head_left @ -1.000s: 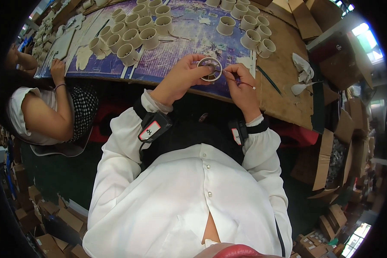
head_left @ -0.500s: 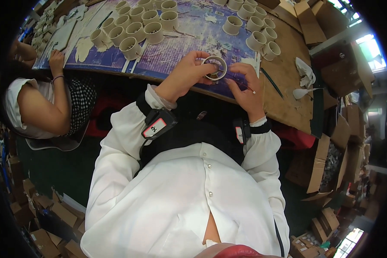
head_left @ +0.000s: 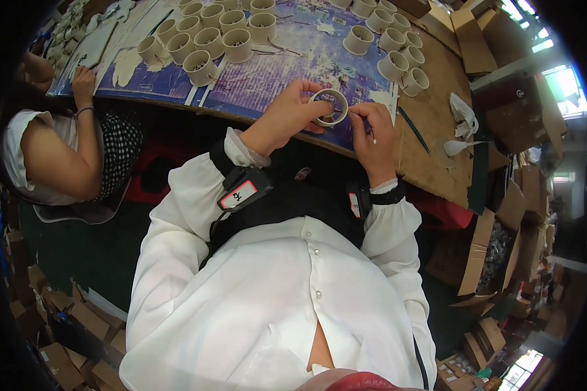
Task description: Assemble small mechanical components into plastic cups using a hand probe at a factory workstation.
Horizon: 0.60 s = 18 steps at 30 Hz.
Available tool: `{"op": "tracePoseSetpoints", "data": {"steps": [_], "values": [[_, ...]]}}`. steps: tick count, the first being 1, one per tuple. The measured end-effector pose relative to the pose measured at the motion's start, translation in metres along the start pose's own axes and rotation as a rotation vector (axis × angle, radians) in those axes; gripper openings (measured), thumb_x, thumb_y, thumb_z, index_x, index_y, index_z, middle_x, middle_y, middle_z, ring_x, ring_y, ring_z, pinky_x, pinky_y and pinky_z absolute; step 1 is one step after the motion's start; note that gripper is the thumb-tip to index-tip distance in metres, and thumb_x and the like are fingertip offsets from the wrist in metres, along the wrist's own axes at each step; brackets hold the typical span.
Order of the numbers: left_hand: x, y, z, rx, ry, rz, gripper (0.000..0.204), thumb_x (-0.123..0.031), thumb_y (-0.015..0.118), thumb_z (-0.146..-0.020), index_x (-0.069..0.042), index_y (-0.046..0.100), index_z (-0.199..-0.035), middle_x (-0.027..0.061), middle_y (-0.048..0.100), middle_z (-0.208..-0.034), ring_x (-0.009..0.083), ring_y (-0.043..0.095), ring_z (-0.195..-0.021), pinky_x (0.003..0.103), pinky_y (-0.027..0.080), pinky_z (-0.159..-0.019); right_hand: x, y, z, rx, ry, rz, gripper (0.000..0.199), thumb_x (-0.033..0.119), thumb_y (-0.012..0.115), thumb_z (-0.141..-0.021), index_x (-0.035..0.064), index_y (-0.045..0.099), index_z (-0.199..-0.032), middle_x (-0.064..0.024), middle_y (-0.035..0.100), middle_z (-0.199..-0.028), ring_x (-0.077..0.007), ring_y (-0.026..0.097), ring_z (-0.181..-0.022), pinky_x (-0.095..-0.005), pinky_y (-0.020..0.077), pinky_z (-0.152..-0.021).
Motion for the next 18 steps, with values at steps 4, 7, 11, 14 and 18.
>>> {"op": "tracePoseSetpoints", "data": {"steps": [4, 7, 11, 14, 18], "values": [[-0.002, 0.0, 0.002, -0.027, 0.035, 0.036, 0.053, -0.017, 0.07, -0.086, 0.001, 0.04, -0.127, 0.0101, 0.061, -0.109, 0.0156, 0.064, -0.093, 0.027, 0.056, -0.073, -0.011, 0.006, 0.006, 0.038, 0.143, -0.044, 0.007, -0.002, 0.065, -0.084, 0.0002, 0.063, -0.091, -0.009, 0.061, -0.088, -0.0225, 0.059, -0.082, -0.0289, 0.0464, -0.072], [-0.004, 0.0, 0.001, -0.043, 0.065, 0.041, 0.052, -0.016, 0.07, -0.087, 0.001, 0.04, -0.126, 0.0099, 0.062, -0.108, 0.0153, 0.064, -0.093, 0.027, 0.056, -0.073, -0.007, 0.004, 0.006, 0.009, 0.137, -0.004, 0.005, 0.0, 0.064, -0.086, -0.0006, 0.062, -0.09, -0.0087, 0.061, -0.087, -0.0196, 0.059, -0.082, -0.0278, 0.0458, -0.073], [-0.007, 0.0, 0.001, -0.032, 0.088, 0.028, 0.051, -0.013, 0.069, -0.086, 0.002, 0.039, -0.125, 0.011, 0.062, -0.107, 0.0158, 0.064, -0.092, 0.027, 0.056, -0.072, -0.018, 0.01, 0.01, 0.028, 0.256, -0.034, 0.005, 0.002, 0.064, -0.087, -0.0007, 0.062, -0.091, -0.0082, 0.061, -0.085, -0.0174, 0.059, -0.08, -0.0274, 0.0464, -0.073], [-0.009, -0.003, 0.001, -0.03, 0.088, 0.036, 0.053, -0.011, 0.069, -0.084, 0.003, 0.038, -0.124, 0.0135, 0.062, -0.105, 0.017, 0.065, -0.09, 0.027, 0.057, -0.071, -0.023, 0.015, 0.013, 0.051, 0.347, -0.065, 0.006, 0.004, 0.064, -0.088, -0.0002, 0.063, -0.092, -0.0069, 0.062, -0.084, -0.0151, 0.059, -0.077, -0.0267, 0.0469, -0.072], [0.001, -0.006, -0.002, -0.027, 0.026, 0.121, 0.052, -0.01, 0.069, -0.084, 0.002, 0.039, -0.124, 0.0139, 0.062, -0.105, 0.0179, 0.065, -0.09, 0.029, 0.057, -0.072, -0.031, 0.021, 0.018, 0.08, 0.451, -0.12, 0.007, 0.008, 0.064, -0.09, 0.0008, 0.063, -0.093, -0.0044, 0.063, -0.083, -0.0117, 0.059, -0.075, -0.0256, 0.0473, -0.07]]}}
Point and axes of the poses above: each hand's wrist, its own z-axis away from the middle knuckle, its own y-axis out of the palm, x = y × z, the point moved 9 cm from there along -z, towards the middle knuckle
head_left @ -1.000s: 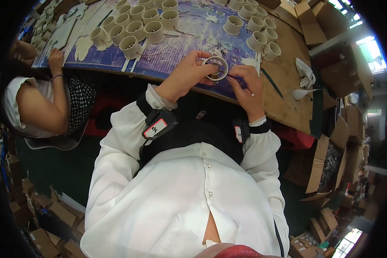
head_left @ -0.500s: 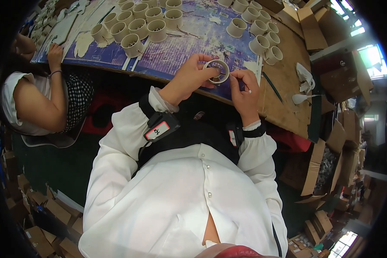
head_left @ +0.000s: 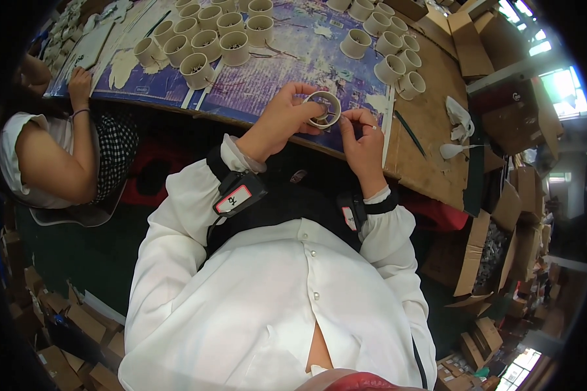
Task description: Assemble small mechanical components into plastic cups using a hand probe at a factory workstation.
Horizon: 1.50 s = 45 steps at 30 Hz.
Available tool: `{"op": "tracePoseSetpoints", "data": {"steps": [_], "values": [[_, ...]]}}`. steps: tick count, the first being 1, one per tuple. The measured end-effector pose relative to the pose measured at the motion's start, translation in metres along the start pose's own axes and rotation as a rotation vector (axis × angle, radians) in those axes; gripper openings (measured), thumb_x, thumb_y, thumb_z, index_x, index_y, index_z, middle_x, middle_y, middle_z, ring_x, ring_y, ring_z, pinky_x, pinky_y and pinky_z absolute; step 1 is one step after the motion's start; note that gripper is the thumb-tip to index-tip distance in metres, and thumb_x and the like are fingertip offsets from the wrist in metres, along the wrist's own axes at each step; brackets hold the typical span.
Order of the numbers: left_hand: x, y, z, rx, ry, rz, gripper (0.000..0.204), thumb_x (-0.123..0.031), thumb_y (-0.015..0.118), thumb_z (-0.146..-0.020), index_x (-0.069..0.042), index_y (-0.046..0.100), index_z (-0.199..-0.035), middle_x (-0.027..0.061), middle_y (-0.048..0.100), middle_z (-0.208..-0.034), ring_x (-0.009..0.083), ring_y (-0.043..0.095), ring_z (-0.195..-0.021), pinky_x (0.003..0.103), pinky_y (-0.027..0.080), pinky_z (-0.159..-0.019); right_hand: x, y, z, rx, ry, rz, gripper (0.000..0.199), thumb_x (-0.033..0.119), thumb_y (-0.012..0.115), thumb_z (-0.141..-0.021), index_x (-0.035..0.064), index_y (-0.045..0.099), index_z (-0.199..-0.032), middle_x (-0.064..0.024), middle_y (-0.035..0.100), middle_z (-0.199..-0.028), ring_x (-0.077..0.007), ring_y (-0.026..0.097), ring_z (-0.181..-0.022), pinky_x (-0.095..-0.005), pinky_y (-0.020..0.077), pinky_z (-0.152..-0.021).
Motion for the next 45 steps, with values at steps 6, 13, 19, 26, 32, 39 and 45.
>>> {"op": "tracePoseSetpoints", "data": {"steps": [6, 13, 19, 26, 32, 39, 45], "values": [[0.004, 0.0, -0.003, 0.014, 0.001, -0.038, 0.043, -0.013, 0.063, -0.089, -0.002, 0.042, -0.125, 0.0105, 0.06, -0.11, 0.0181, 0.065, -0.094, 0.03, 0.056, -0.075, -0.009, 0.003, -0.002, 0.041, 0.105, -0.088, 0.009, 0.011, 0.064, -0.091, 0.0017, 0.063, -0.093, -0.002, 0.064, -0.082, -0.0083, 0.058, -0.076, -0.0245, 0.0472, -0.069], [0.002, 0.0, -0.001, 0.102, -0.11, 0.113, 0.036, -0.017, 0.062, -0.09, -0.001, 0.05, -0.12, 0.0094, 0.063, -0.106, 0.0171, 0.065, -0.09, 0.027, 0.056, -0.073, -0.014, 0.004, -0.008, 0.207, 0.183, -0.255, 0.011, 0.013, 0.066, -0.092, 0.0034, 0.064, -0.095, 0.0019, 0.062, -0.083, -0.0058, 0.055, -0.075, -0.0219, 0.045, -0.07], [0.005, -0.006, -0.005, 0.142, -0.159, 0.172, 0.032, -0.021, 0.058, -0.092, -0.003, 0.055, -0.118, 0.0069, 0.063, -0.106, 0.0159, 0.064, -0.091, 0.026, 0.055, -0.074, -0.01, -0.029, -0.013, -0.037, 0.113, -0.342, 0.01, 0.011, 0.064, -0.092, 0.0045, 0.064, -0.099, 0.0024, 0.063, -0.09, -0.0055, 0.054, -0.074, -0.0211, 0.0443, -0.069], [0.004, -0.008, -0.006, 0.112, -0.139, 0.116, 0.032, -0.02, 0.057, -0.092, -0.003, 0.054, -0.119, 0.0078, 0.063, -0.105, 0.016, 0.064, -0.09, 0.026, 0.055, -0.073, 0.066, -0.039, -0.004, -0.106, -0.315, 0.154, 0.017, 0.006, 0.068, -0.087, 0.0061, 0.064, -0.103, -0.0043, 0.067, -0.093, -0.0132, 0.061, -0.073, -0.026, 0.0482, -0.062], [-0.002, -0.003, -0.005, 0.091, -0.11, 0.063, 0.033, -0.019, 0.058, -0.092, -0.002, 0.053, -0.119, 0.0086, 0.062, -0.106, 0.016, 0.064, -0.09, 0.027, 0.055, -0.073, 0.06, -0.012, -0.005, 0.0, -0.391, 0.276, 0.017, 0.002, 0.069, -0.082, 0.0073, 0.067, -0.098, -0.0089, 0.066, -0.093, -0.0258, 0.064, -0.073, -0.0314, 0.051, -0.061], [-0.006, -0.006, -0.003, 0.094, -0.116, -0.009, 0.036, -0.02, 0.06, -0.09, -0.002, 0.052, -0.12, 0.0082, 0.062, -0.106, 0.0157, 0.063, -0.091, 0.027, 0.055, -0.071, 0.06, -0.012, -0.006, 0.019, -0.488, 0.336, 0.024, -0.001, 0.069, -0.077, 0.0101, 0.069, -0.098, -0.0052, 0.066, -0.092, -0.0238, 0.063, -0.079, -0.0307, 0.0513, -0.063], [-0.007, -0.014, -0.005, 0.054, -0.133, -0.062, 0.037, -0.021, 0.062, -0.089, -0.002, 0.052, -0.12, 0.0083, 0.062, -0.104, 0.0145, 0.064, -0.088, 0.027, 0.056, -0.069, 0.076, -0.003, 0.005, 0.061, -0.764, 0.607, 0.035, 0.0, 0.067, -0.065, 0.0121, 0.07, -0.098, -0.0004, 0.064, -0.091, -0.0183, 0.061, -0.081, -0.029, 0.0509, -0.064]]}}
Point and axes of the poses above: each hand's wrist, its own z-axis away from the middle knuckle, its own y-axis out of the palm, x = y × z, the point moved 9 cm from there along -z, towards the middle knuckle
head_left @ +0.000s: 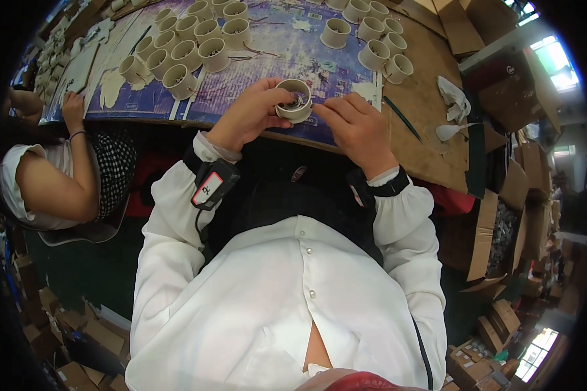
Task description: Assemble small mechanical components into plastic cups using a hand probe at a factory workstation.
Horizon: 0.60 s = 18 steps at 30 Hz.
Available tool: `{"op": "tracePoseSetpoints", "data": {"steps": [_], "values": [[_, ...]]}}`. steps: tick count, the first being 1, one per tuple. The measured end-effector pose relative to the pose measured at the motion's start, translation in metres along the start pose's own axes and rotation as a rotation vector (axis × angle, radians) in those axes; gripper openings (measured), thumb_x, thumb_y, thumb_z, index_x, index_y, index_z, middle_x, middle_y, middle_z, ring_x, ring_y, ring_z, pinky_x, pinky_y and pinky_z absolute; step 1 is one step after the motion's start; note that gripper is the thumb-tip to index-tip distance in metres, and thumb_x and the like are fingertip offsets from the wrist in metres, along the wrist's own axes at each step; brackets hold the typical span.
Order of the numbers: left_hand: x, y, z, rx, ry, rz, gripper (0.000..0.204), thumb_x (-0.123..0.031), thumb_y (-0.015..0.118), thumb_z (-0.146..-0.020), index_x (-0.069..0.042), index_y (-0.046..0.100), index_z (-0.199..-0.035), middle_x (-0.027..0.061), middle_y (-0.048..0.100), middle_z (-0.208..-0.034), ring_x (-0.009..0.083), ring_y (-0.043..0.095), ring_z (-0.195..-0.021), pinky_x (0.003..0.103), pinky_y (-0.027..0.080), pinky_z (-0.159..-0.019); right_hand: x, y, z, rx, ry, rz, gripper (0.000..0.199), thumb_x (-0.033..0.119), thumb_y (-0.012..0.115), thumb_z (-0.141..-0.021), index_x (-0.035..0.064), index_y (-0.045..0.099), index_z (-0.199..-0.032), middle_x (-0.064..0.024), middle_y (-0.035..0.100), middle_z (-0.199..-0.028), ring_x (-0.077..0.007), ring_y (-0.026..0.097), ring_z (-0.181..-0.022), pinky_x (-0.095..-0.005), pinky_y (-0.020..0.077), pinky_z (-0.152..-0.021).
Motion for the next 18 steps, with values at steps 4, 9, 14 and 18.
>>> {"op": "tracePoseSetpoints", "data": {"steps": [4, 9, 14, 18], "values": [[0.0, 0.002, -0.001, 0.001, -0.041, -0.069, 0.036, -0.022, 0.063, -0.089, -0.003, 0.054, -0.118, 0.0072, 0.062, -0.103, 0.0132, 0.063, -0.085, 0.027, 0.055, -0.068, 0.002, 0.011, 0.004, 0.054, -0.092, 0.025, 0.033, 0.005, 0.065, -0.066, 0.0115, 0.069, -0.098, 0.0003, 0.062, -0.09, -0.0173, 0.06, -0.079, -0.0287, 0.0505, -0.064], [-0.007, -0.008, -0.002, -0.146, 0.098, -0.484, 0.043, -0.029, 0.067, -0.086, 0.001, 0.056, -0.115, 0.0094, 0.065, -0.097, 0.0167, 0.064, -0.082, 0.028, 0.053, -0.065, 0.004, 0.031, 0.015, 0.172, -0.143, 0.034, 0.029, 0.008, 0.063, -0.069, 0.0107, 0.067, -0.097, -0.0002, 0.059, -0.087, -0.0179, 0.058, -0.078, -0.029, 0.0498, -0.063], [-0.017, -0.009, -0.007, -0.143, 0.18, -0.756, 0.06, -0.039, 0.072, -0.08, 0.004, 0.055, -0.118, 0.0153, 0.067, -0.089, 0.0245, 0.065, -0.081, 0.033, 0.051, -0.069, 0.001, 0.033, 0.015, 0.18, -0.137, 0.019, 0.028, 0.009, 0.061, -0.07, 0.0103, 0.067, -0.098, -0.0011, 0.057, -0.087, -0.0186, 0.057, -0.078, -0.0293, 0.0497, -0.063], [-0.026, -0.007, -0.003, -0.178, 0.363, -0.835, 0.064, -0.043, 0.072, -0.079, 0.002, 0.054, -0.121, 0.0169, 0.065, -0.099, 0.0278, 0.063, -0.089, 0.035, 0.05, -0.078, 0.0, 0.035, 0.016, 0.19, -0.127, 0.007, 0.031, 0.008, 0.062, -0.07, 0.0102, 0.067, -0.1, -0.0016, 0.058, -0.088, -0.0189, 0.058, -0.08, -0.0295, 0.0498, -0.064]]}}
Point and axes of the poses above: each hand's wrist, its own z-axis away from the middle knuckle, its own y-axis out of the palm, x = y × z, the point moved 9 cm from there along -z, towards the middle knuckle
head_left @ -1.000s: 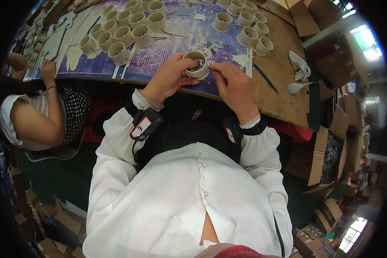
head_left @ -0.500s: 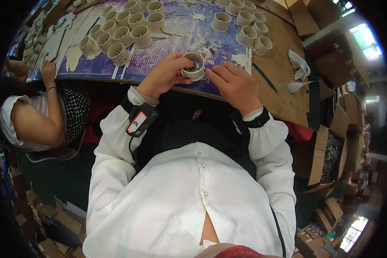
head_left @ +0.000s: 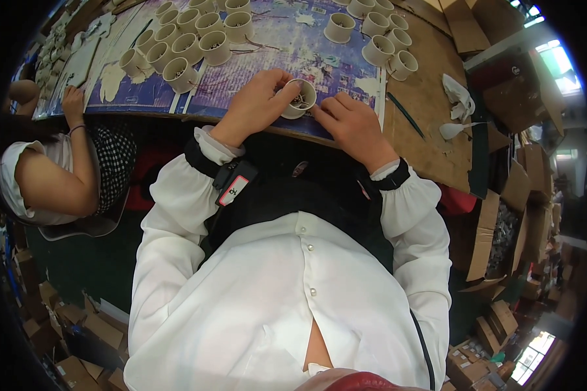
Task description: Assemble small mechanical components into plastic cups using a hand probe at a factory workstation.
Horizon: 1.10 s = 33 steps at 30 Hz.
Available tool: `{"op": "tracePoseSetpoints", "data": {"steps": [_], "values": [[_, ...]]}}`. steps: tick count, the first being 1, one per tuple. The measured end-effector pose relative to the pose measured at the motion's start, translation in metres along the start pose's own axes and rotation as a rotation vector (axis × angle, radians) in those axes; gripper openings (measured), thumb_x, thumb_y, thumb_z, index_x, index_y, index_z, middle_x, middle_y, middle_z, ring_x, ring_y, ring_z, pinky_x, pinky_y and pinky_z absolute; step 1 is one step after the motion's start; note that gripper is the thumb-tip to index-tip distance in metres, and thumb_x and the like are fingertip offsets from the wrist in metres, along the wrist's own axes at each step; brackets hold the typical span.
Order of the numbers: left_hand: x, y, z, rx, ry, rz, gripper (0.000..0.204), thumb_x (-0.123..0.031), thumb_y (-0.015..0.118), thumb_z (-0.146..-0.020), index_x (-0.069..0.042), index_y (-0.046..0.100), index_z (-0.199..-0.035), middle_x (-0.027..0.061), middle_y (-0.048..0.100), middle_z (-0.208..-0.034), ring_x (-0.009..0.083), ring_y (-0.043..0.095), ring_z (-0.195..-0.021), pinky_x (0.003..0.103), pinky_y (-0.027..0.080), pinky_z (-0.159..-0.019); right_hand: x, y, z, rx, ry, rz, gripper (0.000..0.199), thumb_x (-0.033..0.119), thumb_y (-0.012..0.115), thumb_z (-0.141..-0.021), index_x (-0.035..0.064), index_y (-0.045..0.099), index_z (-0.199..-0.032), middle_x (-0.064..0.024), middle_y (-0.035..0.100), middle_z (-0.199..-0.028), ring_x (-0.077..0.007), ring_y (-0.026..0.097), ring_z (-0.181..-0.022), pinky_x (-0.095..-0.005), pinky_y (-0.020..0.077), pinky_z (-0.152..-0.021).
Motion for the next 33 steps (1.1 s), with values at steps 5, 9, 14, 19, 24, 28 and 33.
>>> {"op": "tracePoseSetpoints", "data": {"steps": [5, 9, 14, 19, 24, 28, 33], "values": [[-0.027, 0.003, 0.018, -0.115, 0.381, -0.269, 0.057, -0.034, 0.072, -0.081, -0.001, 0.054, -0.123, 0.0157, 0.061, -0.112, 0.0293, 0.06, -0.098, 0.037, 0.048, -0.086, -0.003, 0.003, 0.0, -0.002, 0.037, -0.051, 0.035, 0.007, 0.064, -0.069, 0.0101, 0.068, -0.104, -0.002, 0.059, -0.089, -0.0193, 0.058, -0.082, -0.0299, 0.0503, -0.065], [-0.029, 0.008, 0.021, -0.104, 0.492, -0.109, 0.054, -0.022, 0.073, -0.078, -0.003, 0.052, -0.124, 0.0137, 0.057, -0.121, 0.0286, 0.058, -0.104, 0.037, 0.048, -0.088, -0.007, 0.004, 0.003, 0.001, 0.072, -0.098, 0.038, 0.006, 0.066, -0.068, 0.0105, 0.068, -0.105, -0.002, 0.06, -0.091, -0.0197, 0.059, -0.083, -0.0303, 0.0507, -0.066], [-0.024, 0.01, 0.013, -0.023, 0.391, 0.022, 0.052, -0.014, 0.073, -0.077, -0.006, 0.051, -0.124, 0.0105, 0.06, -0.113, 0.0264, 0.06, -0.102, 0.035, 0.047, -0.09, -0.011, 0.006, 0.002, 0.019, 0.118, -0.128, 0.038, 0.004, 0.066, -0.067, 0.0112, 0.069, -0.104, -0.002, 0.061, -0.092, -0.0202, 0.059, -0.085, -0.0309, 0.051, -0.067], [-0.031, 0.012, 0.015, -0.142, 0.407, -0.072, 0.051, -0.01, 0.074, -0.074, -0.007, 0.053, -0.12, 0.0108, 0.061, -0.106, 0.0267, 0.061, -0.096, 0.033, 0.049, -0.083, -0.009, 0.004, 0.003, 0.039, 0.145, -0.127, 0.037, 0.003, 0.066, -0.068, 0.0116, 0.07, -0.103, -0.002, 0.061, -0.093, -0.0203, 0.059, -0.085, -0.0312, 0.051, -0.067], [-0.033, 0.01, 0.014, -0.302, 0.384, -0.147, 0.046, -0.012, 0.077, -0.071, -0.008, 0.058, -0.112, 0.0117, 0.061, -0.103, 0.0314, 0.061, -0.091, 0.039, 0.05, -0.078, -0.01, 0.003, 0.006, 0.073, 0.187, -0.119, 0.036, 0.002, 0.065, -0.069, 0.0117, 0.069, -0.103, -0.0021, 0.061, -0.094, -0.0208, 0.06, -0.086, -0.0318, 0.0511, -0.068], [-0.03, 0.012, 0.012, -0.31, 0.389, -0.171, 0.05, -0.013, 0.079, -0.072, -0.007, 0.056, -0.115, 0.0104, 0.06, -0.099, 0.027, 0.062, -0.088, 0.035, 0.05, -0.078, -0.013, 0.003, 0.01, 0.092, 0.22, -0.156, 0.034, 0.001, 0.065, -0.071, 0.0104, 0.069, -0.103, -0.0036, 0.062, -0.097, -0.0226, 0.06, -0.089, -0.0329, 0.0512, -0.071], [-0.028, 0.002, 0.008, -0.355, 0.447, -0.167, 0.049, -0.012, 0.079, -0.069, -0.007, 0.057, -0.112, 0.0125, 0.062, -0.099, 0.0324, 0.062, -0.087, 0.04, 0.05, -0.075, -0.051, -0.022, 0.025, -0.015, 0.348, -0.146, 0.028, 0.003, 0.064, -0.078, 0.0095, 0.067, -0.105, -0.0083, 0.064, -0.1, -0.0285, 0.061, -0.092, -0.0366, 0.0513, -0.074]]}}
Point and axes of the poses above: each hand's wrist, its own z-axis away from the middle knuckle, its own y-axis out of the palm, x = y × z, the point moved 9 cm from there along -z, towards the middle knuckle
